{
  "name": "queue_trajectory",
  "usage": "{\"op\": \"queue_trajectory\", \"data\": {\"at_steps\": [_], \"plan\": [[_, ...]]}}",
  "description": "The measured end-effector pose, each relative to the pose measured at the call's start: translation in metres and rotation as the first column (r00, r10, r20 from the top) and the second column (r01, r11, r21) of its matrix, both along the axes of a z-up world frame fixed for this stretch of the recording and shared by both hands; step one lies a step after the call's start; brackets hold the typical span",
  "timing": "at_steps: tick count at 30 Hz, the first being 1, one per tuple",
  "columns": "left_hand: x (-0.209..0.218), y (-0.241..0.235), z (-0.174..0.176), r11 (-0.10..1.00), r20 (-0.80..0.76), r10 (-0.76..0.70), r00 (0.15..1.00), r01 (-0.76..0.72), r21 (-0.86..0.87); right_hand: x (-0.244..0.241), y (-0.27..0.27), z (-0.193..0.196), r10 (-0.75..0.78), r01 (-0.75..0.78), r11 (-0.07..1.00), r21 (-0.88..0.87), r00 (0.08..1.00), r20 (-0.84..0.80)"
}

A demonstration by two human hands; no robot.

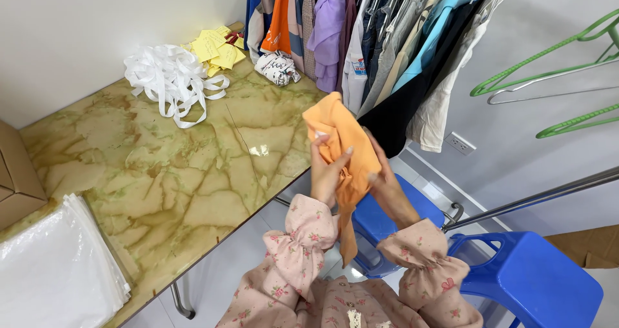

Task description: The person folds an orange t-shirt and places it on a green hanger, then hangs it on a clothing rack. They then fold a patterned white shirt and hang it on a metal hanger on the same rack. Finally, they fold the orange t-shirt again by hand.

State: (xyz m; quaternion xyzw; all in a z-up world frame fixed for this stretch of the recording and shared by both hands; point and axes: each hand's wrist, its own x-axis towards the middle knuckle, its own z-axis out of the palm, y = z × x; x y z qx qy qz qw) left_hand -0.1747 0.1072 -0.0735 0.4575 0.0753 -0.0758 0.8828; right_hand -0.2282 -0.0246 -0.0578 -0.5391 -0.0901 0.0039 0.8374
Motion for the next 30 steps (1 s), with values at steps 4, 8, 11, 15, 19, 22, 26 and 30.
{"op": "queue_trajectory", "data": {"at_steps": [4,8,11,15,19,22,26,30], "plan": [[-0.003,0.017,0.012,0.996,-0.006,-0.015,1.0,0.015,-0.087,0.004,-0.01,0.0,-0.018,0.038,0.982,-0.187,0.994,0.105],[-0.004,0.028,0.019,0.949,0.008,-0.148,0.989,0.144,-0.281,0.009,-0.022,-0.011,-0.263,0.284,0.873,-0.396,0.959,0.107],[-0.004,0.039,0.03,0.941,0.065,-0.198,0.978,0.208,-0.267,0.01,-0.015,-0.011,-0.471,0.438,0.808,-0.394,0.882,0.015],[0.006,0.04,0.017,0.984,0.265,-0.121,0.957,0.151,-0.096,0.02,0.002,-0.013,-0.592,0.543,0.799,-0.259,0.787,-0.174],[-0.001,0.042,0.02,0.991,0.326,-0.108,0.939,0.128,-0.04,0.02,0.016,0.023,-0.532,0.485,0.846,-0.221,0.787,-0.312],[0.005,0.051,0.009,0.991,0.308,-0.116,0.944,0.13,-0.024,0.028,0.013,0.015,-0.4,0.318,0.907,-0.275,0.856,-0.329],[0.018,0.061,-0.012,0.992,0.318,-0.124,0.94,0.119,0.037,0.035,0.01,0.0,-0.348,0.216,0.862,-0.458,0.909,-0.227],[0.021,0.054,-0.028,0.989,0.328,-0.147,0.933,0.147,0.024,0.028,0.01,0.011,-0.14,0.134,0.885,-0.447,0.99,0.019]]}}
